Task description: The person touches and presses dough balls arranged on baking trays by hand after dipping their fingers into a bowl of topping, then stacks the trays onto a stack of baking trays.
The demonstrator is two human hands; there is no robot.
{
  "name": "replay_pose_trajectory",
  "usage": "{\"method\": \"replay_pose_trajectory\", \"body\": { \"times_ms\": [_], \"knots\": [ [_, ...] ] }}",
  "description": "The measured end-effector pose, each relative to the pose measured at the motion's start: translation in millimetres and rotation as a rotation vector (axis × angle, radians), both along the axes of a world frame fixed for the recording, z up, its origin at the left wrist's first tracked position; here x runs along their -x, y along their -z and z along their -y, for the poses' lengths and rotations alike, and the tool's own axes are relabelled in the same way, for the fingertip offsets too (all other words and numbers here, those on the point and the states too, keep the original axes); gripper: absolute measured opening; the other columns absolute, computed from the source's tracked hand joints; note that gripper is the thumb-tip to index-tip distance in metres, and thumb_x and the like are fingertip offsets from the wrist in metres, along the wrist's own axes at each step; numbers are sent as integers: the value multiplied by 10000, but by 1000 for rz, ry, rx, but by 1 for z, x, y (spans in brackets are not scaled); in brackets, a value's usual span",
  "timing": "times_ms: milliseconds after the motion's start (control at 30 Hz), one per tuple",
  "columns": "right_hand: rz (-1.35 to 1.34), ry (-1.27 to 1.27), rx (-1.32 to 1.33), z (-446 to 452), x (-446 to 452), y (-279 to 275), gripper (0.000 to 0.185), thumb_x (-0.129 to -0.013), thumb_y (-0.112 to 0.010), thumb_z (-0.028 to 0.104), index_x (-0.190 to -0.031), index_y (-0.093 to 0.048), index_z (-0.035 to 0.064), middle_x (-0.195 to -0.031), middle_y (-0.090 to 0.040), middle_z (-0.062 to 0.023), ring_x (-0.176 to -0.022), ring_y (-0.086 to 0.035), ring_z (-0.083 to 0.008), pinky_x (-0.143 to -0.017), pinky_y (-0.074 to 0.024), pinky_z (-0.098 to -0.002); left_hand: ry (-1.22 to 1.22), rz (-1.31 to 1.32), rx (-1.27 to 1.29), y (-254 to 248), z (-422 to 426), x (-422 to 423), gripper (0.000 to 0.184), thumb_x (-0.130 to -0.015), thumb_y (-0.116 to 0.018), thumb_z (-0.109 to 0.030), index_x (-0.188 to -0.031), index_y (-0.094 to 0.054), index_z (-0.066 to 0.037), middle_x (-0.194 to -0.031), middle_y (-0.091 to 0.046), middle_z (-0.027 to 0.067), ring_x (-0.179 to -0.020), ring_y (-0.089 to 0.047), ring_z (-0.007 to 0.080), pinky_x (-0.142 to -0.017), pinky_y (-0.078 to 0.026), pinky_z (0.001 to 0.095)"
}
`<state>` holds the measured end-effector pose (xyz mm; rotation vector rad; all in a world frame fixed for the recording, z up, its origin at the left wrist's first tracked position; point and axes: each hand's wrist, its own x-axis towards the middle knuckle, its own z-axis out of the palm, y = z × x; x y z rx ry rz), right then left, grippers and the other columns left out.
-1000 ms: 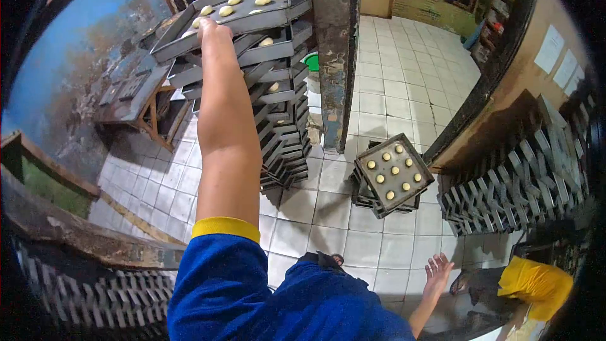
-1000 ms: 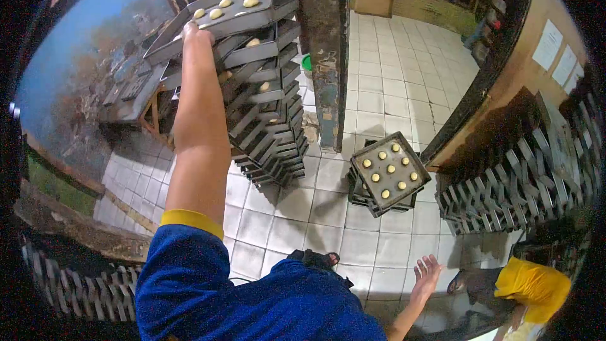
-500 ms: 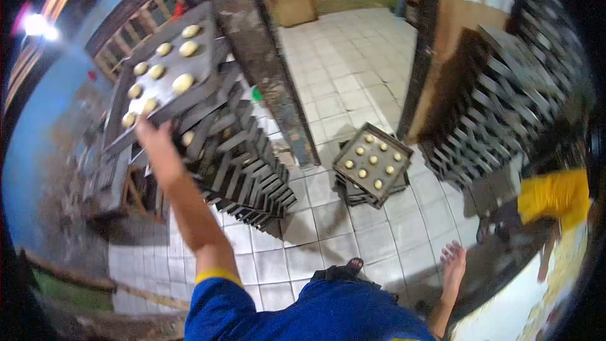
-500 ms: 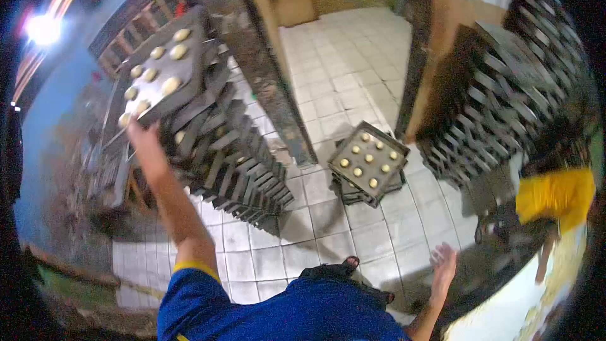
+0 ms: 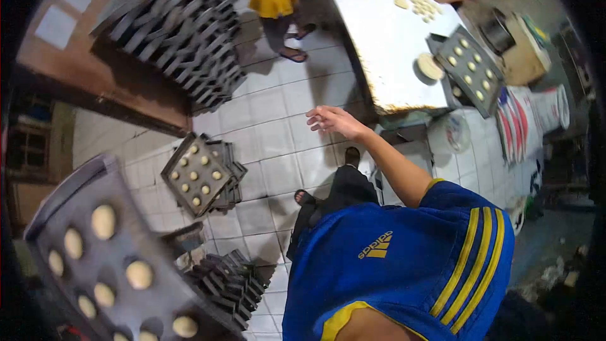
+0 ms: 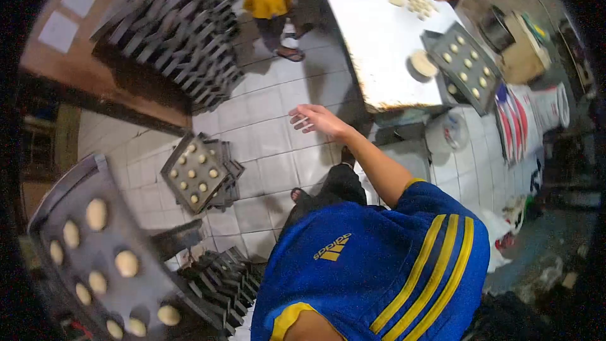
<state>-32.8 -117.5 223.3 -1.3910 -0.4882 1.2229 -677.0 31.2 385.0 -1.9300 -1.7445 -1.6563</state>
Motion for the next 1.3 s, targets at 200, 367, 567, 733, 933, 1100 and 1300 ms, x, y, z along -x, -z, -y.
{"method": "replay_pose_trajectory", "body": {
  "times_ms": [200, 367, 567, 733, 933, 1100, 1300],
  "knots": [
    [-10, 308, -27, 138, -97, 48, 454, -1134, -552, 398, -1371, -652, 25, -1162, -714, -39, -1018, -681, -118, -840, -561, -271, 329, 493, 471, 98, -6, -173, 528, -748, -661, -238, -1218, -608, -5, -1318, -578, 157, -1193, -567, 334, -1051, -468, 474],
    [250, 638, 182, 268, -197, 46, 466, -1105, -594, 434, -1338, -694, 42, -1195, -748, -76, -1016, -703, -141, -811, -537, -272, 452, 1077, 1192, 200, -33, -382, 542, -668, -639, -213, -1171, -639, -12, -1260, -585, 136, -1158, -559, 341, -1026, -462, 461],
    [800, 698, 551, 356, -344, 90, 402, -991, -732, 349, -1205, -771, 11, -1112, -794, -160, -958, -762, -277, -864, -585, -401, 653, 1021, 1433, 305, 5, -598, 378, -655, -609, -140, -1014, -603, -19, -1047, -607, 114, -999, -598, 338, -945, -501, 444],
    [1016, 539, 559, 347, -446, 108, 365, -949, -740, 276, -1210, -749, 21, -1164, -752, -212, -1033, -730, -369, -915, -568, -454, 732, 842, 1481, 345, 12, -673, 333, -670, -590, -73, -999, -572, -28, -999, -603, 90, -939, -604, 292, -897, -516, 402],
    [1308, 267, 606, 324, -504, 125, 341, -965, -733, 302, -1214, -731, 70, -1175, -715, -161, -1106, -687, -380, -978, -550, -481, 749, 680, 1506, 369, 1, -711, 396, -692, -591, -81, -1083, -589, -19, -1030, -609, 93, -959, -608, 286, -898, -519, 393],
    [1319, 145, 680, 317, -502, 134, 235, -949, -712, 288, -1079, -775, 102, -1114, -714, -143, -1071, -685, -366, -939, -558, -478, 764, 513, 1509, 412, -27, -698, 374, -730, -594, -100, -1093, -630, -18, -1003, -630, 90, -943, -640, 279, -881, -540, 381],
    [1310, 183, 731, 305, -483, 125, 228, -935, -775, 254, -1074, -812, 76, -1008, -764, -148, -951, -728, -340, -854, -574, -434, 700, 606, 1595, 444, -30, -700, 325, -774, -621, -174, -1065, -645, -31, -958, -633, 71, -900, -638, 262, -830, -521, 361]
  ]
}}
